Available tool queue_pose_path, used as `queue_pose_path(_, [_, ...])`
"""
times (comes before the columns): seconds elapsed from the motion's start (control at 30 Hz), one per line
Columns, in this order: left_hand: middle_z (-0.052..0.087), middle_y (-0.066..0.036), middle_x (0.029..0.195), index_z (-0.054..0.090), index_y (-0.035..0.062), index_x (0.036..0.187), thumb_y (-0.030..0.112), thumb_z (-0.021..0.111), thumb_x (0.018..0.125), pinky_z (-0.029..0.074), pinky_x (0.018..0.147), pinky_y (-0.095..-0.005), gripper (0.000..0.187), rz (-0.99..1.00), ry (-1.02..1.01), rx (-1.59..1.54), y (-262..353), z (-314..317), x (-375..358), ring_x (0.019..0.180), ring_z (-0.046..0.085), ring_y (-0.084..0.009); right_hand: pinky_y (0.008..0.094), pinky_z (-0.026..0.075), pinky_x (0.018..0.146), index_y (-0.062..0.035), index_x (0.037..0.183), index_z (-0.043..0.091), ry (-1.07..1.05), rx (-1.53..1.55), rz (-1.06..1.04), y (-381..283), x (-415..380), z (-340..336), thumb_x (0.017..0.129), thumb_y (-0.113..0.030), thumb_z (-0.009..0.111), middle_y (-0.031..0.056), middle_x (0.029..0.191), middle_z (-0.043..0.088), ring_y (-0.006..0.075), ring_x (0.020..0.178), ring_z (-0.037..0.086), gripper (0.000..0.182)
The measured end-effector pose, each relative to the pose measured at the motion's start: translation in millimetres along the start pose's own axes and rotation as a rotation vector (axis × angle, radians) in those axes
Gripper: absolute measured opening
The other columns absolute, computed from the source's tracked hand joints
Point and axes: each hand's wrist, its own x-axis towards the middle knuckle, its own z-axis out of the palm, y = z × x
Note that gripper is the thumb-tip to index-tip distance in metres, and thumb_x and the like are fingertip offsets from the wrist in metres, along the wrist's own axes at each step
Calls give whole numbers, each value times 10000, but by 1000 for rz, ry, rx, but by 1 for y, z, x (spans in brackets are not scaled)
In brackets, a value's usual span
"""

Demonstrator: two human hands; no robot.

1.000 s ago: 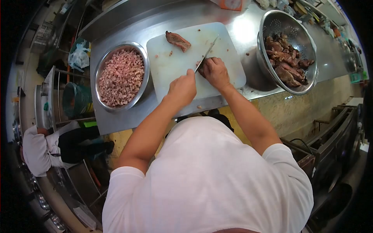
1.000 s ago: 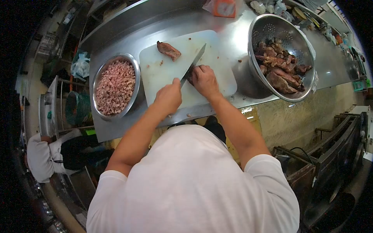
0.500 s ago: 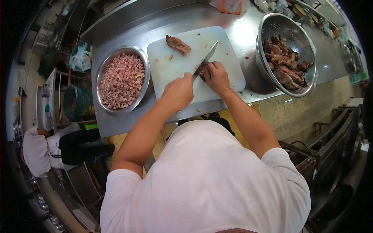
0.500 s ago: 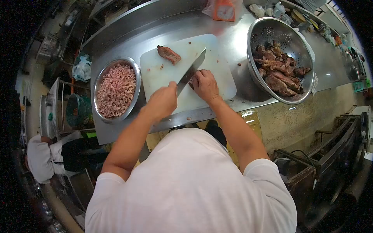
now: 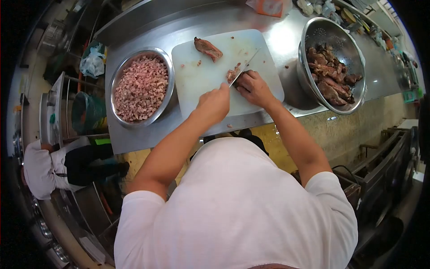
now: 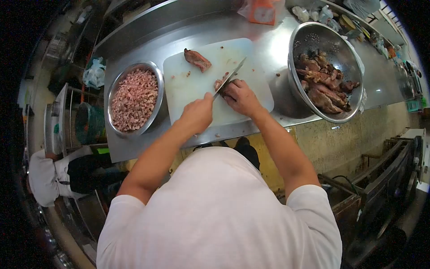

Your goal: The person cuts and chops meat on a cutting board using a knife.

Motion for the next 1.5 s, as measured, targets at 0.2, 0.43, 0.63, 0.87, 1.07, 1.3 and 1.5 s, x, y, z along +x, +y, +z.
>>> queue_pose_path(0.2, [697,-309,936,493,-22,1088,-1,530,893,533,836,-567,200,11,-59,21,6,-33,-23,918,693,-489,451,521,894,-66,1084,703,44,74,91,2,-3,2,818,-92,777,123,1065,656,362,1016,602,277])
queue_pose_path(0.43, [700,-306,947,497,-29,1094,-4,526,895,530,847,-570,203,39,74,-45,2,-8,12,929,696,-482,448,532,876,-54,1042,705,71,68,83,0,-3,1,816,-104,799,115,1009,676,359,986,624,250])
queue_pose_path(0.63, [708,-290,968,497,-38,1113,-1,508,908,524,870,-562,209,-10,-66,-24,-5,0,-7,944,694,-478,429,545,836,-49,993,712,120,78,98,4,-7,7,802,-120,823,109,985,683,341,970,639,232])
queue_pose_path(0.87, [694,-321,990,502,-47,1110,-3,510,906,518,862,-570,209,28,-66,-30,3,-24,-13,946,684,-500,422,552,824,-28,947,715,175,87,119,2,-8,4,788,-126,845,111,961,689,331,935,649,228])
queue_pose_path(1.07, [685,-337,993,505,-56,1125,1,526,896,516,848,-575,237,68,26,-60,3,-7,12,935,677,-510,418,556,827,-33,961,724,140,100,124,1,-10,4,786,-131,846,99,969,691,322,936,653,235])
queue_pose_path(1.3, [698,-313,968,512,-50,1125,-2,523,897,520,855,-565,234,65,87,-113,-3,7,23,936,686,-492,434,546,865,-51,1019,719,103,59,85,-1,-11,-3,798,-106,823,120,1044,671,344,990,630,251])
queue_pose_path(1.5, [704,-303,955,506,-41,1111,-1,519,900,524,844,-569,216,52,-66,-5,8,-35,-23,936,690,-490,453,532,903,-56,1080,709,30,30,37,-4,-14,-12,811,-101,806,145,1098,661,367,1051,616,290])
